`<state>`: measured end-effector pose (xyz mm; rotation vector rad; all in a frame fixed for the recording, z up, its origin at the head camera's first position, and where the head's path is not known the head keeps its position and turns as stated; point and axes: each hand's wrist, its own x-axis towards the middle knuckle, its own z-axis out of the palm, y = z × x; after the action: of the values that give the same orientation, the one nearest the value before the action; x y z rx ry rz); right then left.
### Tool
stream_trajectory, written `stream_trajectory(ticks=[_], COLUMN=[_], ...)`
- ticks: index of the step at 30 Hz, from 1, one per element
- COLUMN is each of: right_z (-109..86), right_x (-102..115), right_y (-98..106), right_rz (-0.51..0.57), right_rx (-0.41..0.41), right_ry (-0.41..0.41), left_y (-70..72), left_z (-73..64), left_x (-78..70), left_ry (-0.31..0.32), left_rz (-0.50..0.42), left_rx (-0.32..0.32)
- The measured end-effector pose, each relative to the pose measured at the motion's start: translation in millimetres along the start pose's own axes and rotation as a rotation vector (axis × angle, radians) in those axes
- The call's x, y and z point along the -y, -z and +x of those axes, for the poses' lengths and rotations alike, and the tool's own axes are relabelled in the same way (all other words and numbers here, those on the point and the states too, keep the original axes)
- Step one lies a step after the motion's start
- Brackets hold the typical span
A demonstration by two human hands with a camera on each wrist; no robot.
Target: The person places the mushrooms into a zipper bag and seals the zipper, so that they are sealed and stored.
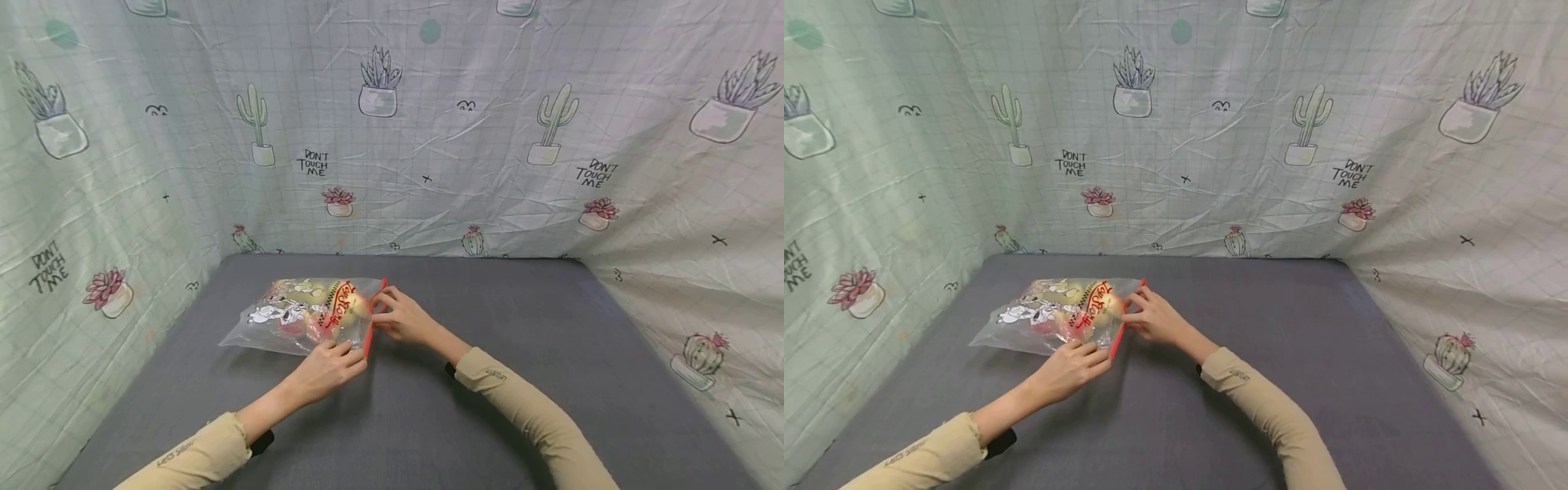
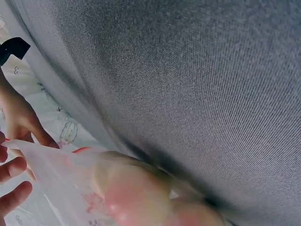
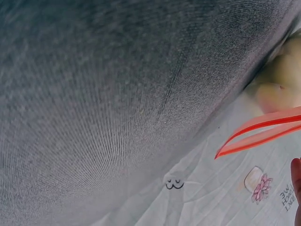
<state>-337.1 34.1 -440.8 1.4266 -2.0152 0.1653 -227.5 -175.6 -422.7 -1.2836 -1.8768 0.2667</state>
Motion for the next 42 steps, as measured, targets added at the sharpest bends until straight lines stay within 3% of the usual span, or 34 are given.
stream_trajectory(ticks=[5,17,27,42], right_z=[0.2,-0.2,0.2,1.9], right_x=[-2,-6,-12,-20], right_y=[-3,-8,-16,-25], right_rz=[0.009,0.033,0.086,0.023], right_rx=[0.000,0.031,0.027,0.040], right_ry=[-0.026,-0.154,-0.234,-0.360], left_y=[2.5,3.4,7.1,9.6], left_z=[-0.2,0.0,-1.8,-8.3], left_x=[0.9,0.2,-2.6,-7.7], left_ry=[-0.017,-0.032,-0.048,-0.051], left_rz=[0.004,0.006,0.014,0.026], left_rx=[0.009,-0.045,-0.033,-0.003])
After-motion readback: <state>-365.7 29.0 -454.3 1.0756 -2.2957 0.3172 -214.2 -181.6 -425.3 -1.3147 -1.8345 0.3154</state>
